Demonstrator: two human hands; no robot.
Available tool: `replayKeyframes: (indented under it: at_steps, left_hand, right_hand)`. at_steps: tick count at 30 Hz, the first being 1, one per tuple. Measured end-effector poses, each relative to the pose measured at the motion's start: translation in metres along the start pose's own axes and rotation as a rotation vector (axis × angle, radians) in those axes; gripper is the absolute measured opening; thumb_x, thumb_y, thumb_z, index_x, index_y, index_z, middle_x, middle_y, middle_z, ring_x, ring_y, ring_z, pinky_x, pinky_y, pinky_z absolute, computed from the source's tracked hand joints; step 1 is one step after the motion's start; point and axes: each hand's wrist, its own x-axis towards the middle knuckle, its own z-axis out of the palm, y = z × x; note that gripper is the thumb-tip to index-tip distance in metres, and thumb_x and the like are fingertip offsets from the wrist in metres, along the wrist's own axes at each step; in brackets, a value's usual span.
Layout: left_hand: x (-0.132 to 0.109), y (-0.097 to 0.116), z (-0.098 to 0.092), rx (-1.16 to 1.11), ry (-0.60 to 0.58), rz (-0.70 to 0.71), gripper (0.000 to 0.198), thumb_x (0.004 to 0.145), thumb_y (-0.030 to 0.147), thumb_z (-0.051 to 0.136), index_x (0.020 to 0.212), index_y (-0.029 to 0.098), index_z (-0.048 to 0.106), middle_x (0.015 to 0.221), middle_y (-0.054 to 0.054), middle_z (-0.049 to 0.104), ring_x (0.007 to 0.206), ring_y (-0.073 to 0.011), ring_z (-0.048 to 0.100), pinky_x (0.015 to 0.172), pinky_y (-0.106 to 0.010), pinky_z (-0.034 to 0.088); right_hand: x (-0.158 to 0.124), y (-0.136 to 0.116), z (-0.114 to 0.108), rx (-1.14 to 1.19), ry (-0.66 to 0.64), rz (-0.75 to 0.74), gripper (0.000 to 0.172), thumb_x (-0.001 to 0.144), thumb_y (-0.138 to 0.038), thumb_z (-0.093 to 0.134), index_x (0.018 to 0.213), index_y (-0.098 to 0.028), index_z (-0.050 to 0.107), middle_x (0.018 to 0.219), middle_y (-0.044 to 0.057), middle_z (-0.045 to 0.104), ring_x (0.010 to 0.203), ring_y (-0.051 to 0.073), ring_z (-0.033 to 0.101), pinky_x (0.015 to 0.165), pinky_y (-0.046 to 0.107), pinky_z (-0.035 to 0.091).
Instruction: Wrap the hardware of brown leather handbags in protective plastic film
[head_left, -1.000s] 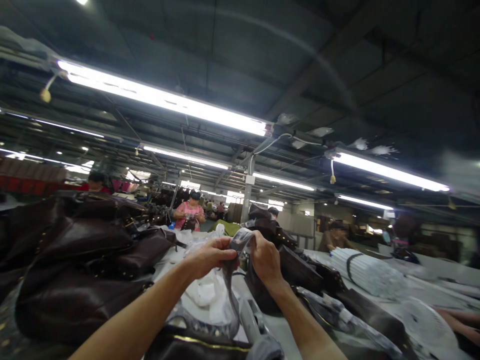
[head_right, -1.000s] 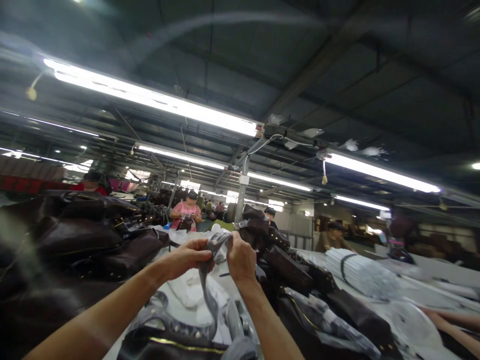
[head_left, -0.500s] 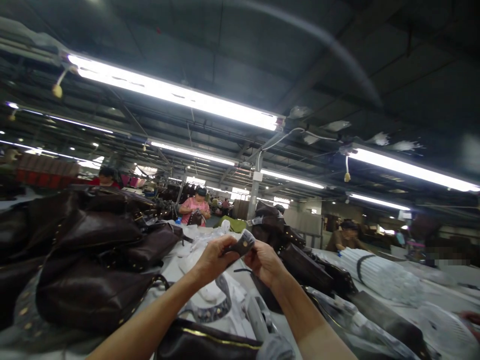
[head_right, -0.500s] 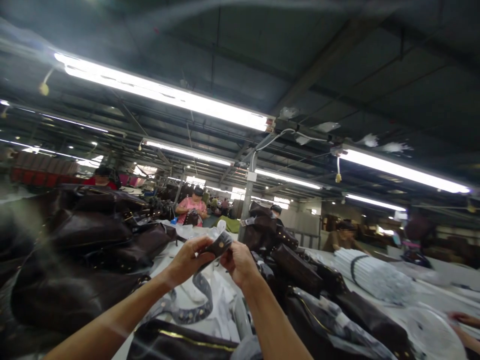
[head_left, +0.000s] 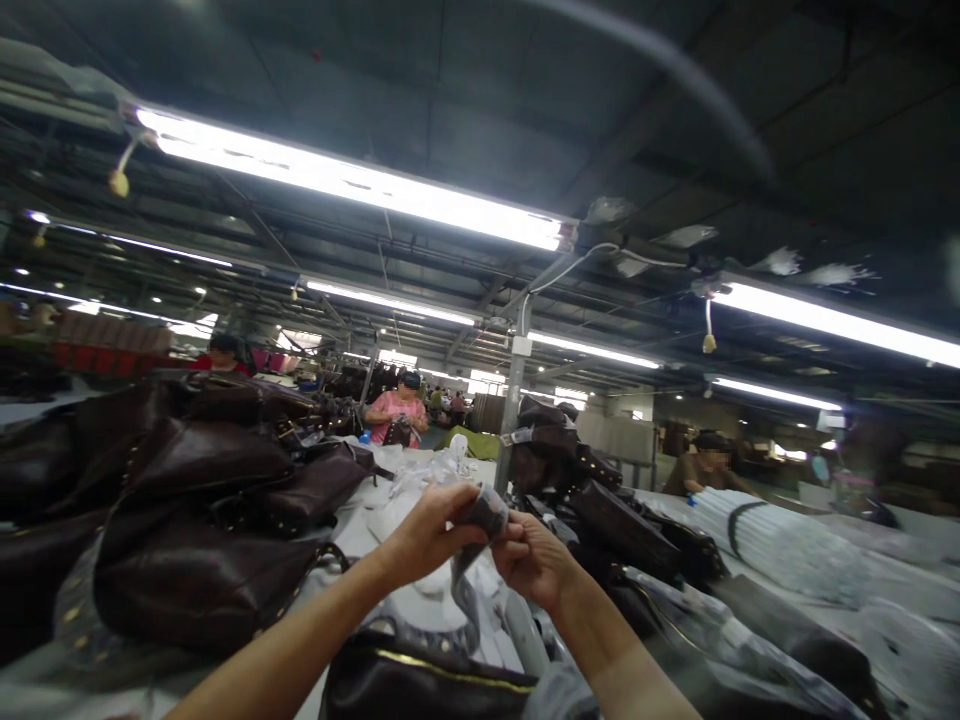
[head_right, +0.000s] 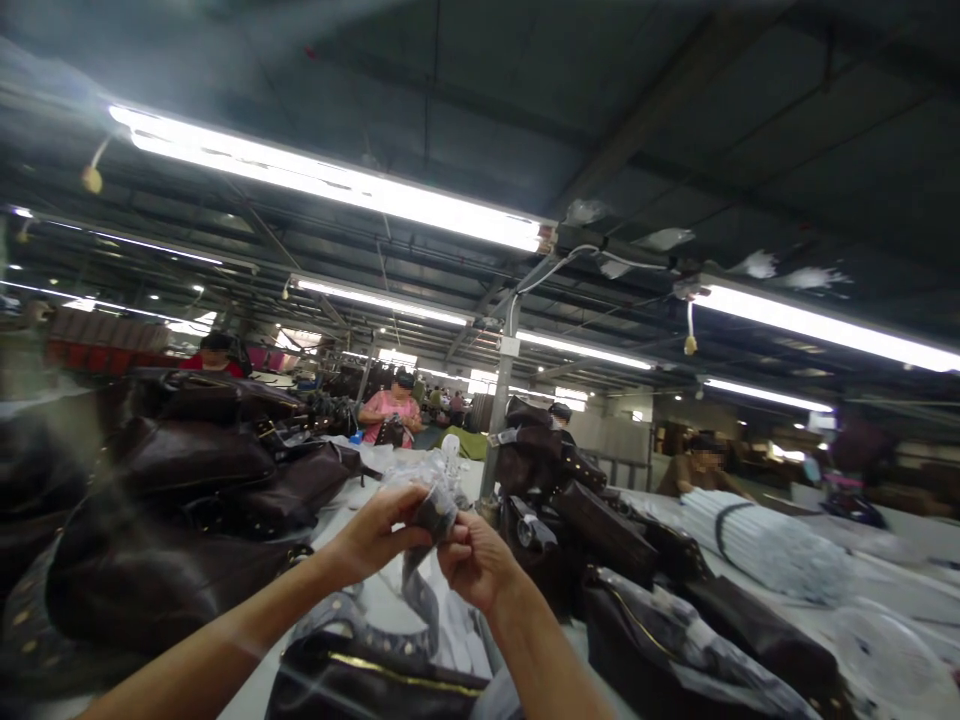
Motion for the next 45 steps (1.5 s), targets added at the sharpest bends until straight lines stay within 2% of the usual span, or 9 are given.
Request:
replayKeyframes:
  at_steps: [5,8,11,15,19,25,30,39,45]
  left_hand:
    - [0.001,0.001,0.008,-0.356,0.124,-0.212,0.023,0.068,0.032,0.07,0.07,0.014,0.057,0.062,0.003,0.05,0.058,-0.0087,0.043,0.054,-0.02,0.032]
    - [0.004,-0.001,0.003,-0.596,0.148,-0.384,0.034,0.059,0.036,0.08,0.073,0.012,0.06,0.061,0.003,0.053,0.053,-0.0072,0.045,0.051,-0.019,0.034]
    - [0.006,-0.002,-0.001,-0.732,0.124,-0.486,0.041,0.053,0.036,0.086,0.074,0.011,0.062,0.06,0.003,0.054,0.048,-0.0063,0.047,0.048,-0.019,0.037]
    - [0.006,0.005,0.001,-0.781,0.081,-0.48,0.041,0.053,0.034,0.088,0.076,0.011,0.063,0.061,0.001,0.058,0.049,-0.007,0.052,0.051,-0.02,0.042]
    - [0.005,0.012,0.008,-0.765,0.016,-0.459,0.043,0.052,0.037,0.087,0.076,0.012,0.06,0.064,0.0,0.06,0.052,-0.0098,0.055,0.053,-0.022,0.044]
    - [0.007,0.012,0.026,-0.572,0.236,-0.402,0.047,0.05,0.032,0.085,0.077,0.017,0.05,0.059,0.005,0.058,0.051,-0.0087,0.052,0.05,-0.019,0.038]
    - [0.001,0.015,0.047,-0.649,0.306,-0.3,0.043,0.053,0.031,0.083,0.08,0.016,0.053,0.069,0.001,0.061,0.062,-0.0099,0.054,0.059,-0.02,0.039]
    - [-0.006,-0.011,0.063,-0.379,0.284,-0.235,0.029,0.065,0.029,0.071,0.072,0.019,0.045,0.06,0.007,0.045,0.058,-0.0087,0.043,0.054,-0.021,0.031]
    - [-0.023,-0.02,0.068,-0.23,0.223,-0.142,0.023,0.077,0.021,0.06,0.097,0.02,0.049,0.064,0.007,0.046,0.06,-0.0104,0.043,0.057,-0.022,0.033]
  right_hand:
    - [-0.009,0.014,-0.002,-0.274,0.336,-0.246,0.018,0.076,-0.018,0.069,0.073,-0.016,0.052,0.051,-0.008,0.051,0.036,0.002,0.041,0.03,0.008,0.025]
    - [-0.023,0.019,0.0,-0.9,0.589,-0.713,0.017,0.079,-0.032,0.067,0.076,-0.018,0.058,0.055,-0.006,0.053,0.043,0.007,0.045,0.038,0.016,0.035]
    - [-0.031,0.024,0.002,-1.39,0.566,-0.969,0.011,0.081,-0.029,0.063,0.084,-0.019,0.066,0.072,0.001,0.064,0.058,0.011,0.055,0.056,0.022,0.046]
    - [-0.025,0.035,0.002,-1.517,0.531,-1.059,0.02,0.082,-0.023,0.055,0.098,-0.017,0.066,0.087,0.007,0.069,0.058,0.013,0.059,0.055,0.023,0.046]
    - [-0.015,0.043,-0.002,-1.472,0.568,-1.032,0.02,0.086,-0.023,0.047,0.089,-0.016,0.065,0.07,0.004,0.067,0.054,0.013,0.059,0.052,0.021,0.043]
    - [-0.006,0.042,-0.017,-1.555,0.773,-1.102,0.028,0.087,-0.03,0.042,0.068,-0.019,0.059,0.056,0.001,0.06,0.05,0.014,0.052,0.051,0.022,0.034]
    - [-0.007,0.033,-0.016,-1.294,0.936,-1.085,0.027,0.08,-0.037,0.048,0.063,-0.019,0.057,0.055,0.0,0.06,0.051,0.014,0.049,0.053,0.023,0.035]
    - [-0.016,0.036,-0.01,-0.285,0.639,-0.668,0.023,0.057,-0.03,0.072,0.07,-0.018,0.058,0.047,-0.009,0.046,0.037,0.005,0.034,0.037,0.018,0.023]
    - [-0.032,0.033,-0.017,0.026,0.442,-0.399,0.03,0.058,-0.015,0.076,0.065,-0.018,0.047,0.041,-0.015,0.032,0.03,-0.001,0.02,0.032,0.011,0.013]
